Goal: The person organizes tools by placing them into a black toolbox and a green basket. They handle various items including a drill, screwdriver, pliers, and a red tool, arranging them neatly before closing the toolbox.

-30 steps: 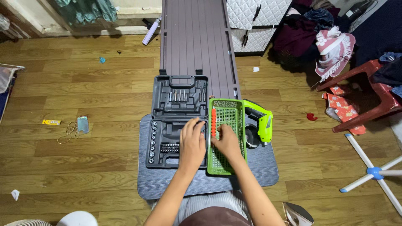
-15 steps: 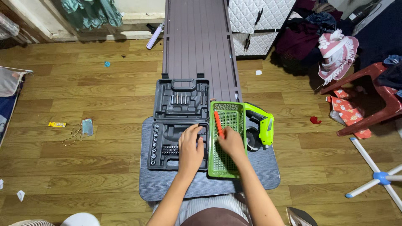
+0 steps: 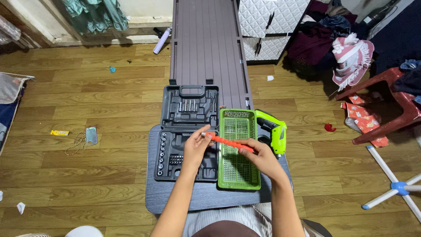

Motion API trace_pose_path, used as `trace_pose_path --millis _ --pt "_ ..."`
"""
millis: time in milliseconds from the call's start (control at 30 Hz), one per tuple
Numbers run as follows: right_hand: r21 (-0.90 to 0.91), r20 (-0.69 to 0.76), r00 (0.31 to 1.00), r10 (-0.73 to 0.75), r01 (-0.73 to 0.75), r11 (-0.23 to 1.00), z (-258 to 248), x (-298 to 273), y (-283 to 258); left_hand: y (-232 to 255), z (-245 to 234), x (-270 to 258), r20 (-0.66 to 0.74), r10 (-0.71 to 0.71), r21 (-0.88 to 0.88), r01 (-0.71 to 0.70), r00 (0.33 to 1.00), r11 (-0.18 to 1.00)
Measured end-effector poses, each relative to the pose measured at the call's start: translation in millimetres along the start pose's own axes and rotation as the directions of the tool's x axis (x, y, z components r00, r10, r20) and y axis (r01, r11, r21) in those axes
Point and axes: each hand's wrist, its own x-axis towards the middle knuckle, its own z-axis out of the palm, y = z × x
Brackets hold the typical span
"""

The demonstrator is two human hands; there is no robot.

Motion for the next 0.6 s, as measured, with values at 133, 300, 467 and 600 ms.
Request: trace_pose_path --millis 133,300,467,600 --pt "0.192 -0.087 0.985 0.149 -0.13 0.973 -2 -2 -3 16 1 -7 -0.058 -0.017 -0.067 0.013 0.998 0.998" --pt "0.721 -0.18 0.968 0.172 0.011 0.693 -6 12 24 31 -3 -19 -0.087 0.018 -0.236 -0.038 0.996 0.971" --pt "0.767 -0.215 0.955 0.202 0.038 0.64 -3 15 53 37 -4 -21 -0.115 -0.036 -0.281 0.002 0.993 0.96" --pt "0.784 -0.267 0.934 0.235 0.069 0.618 4 18 57 35 -7 -23 -0.116 -0.046 -0.351 0.003 0.992 0.936"
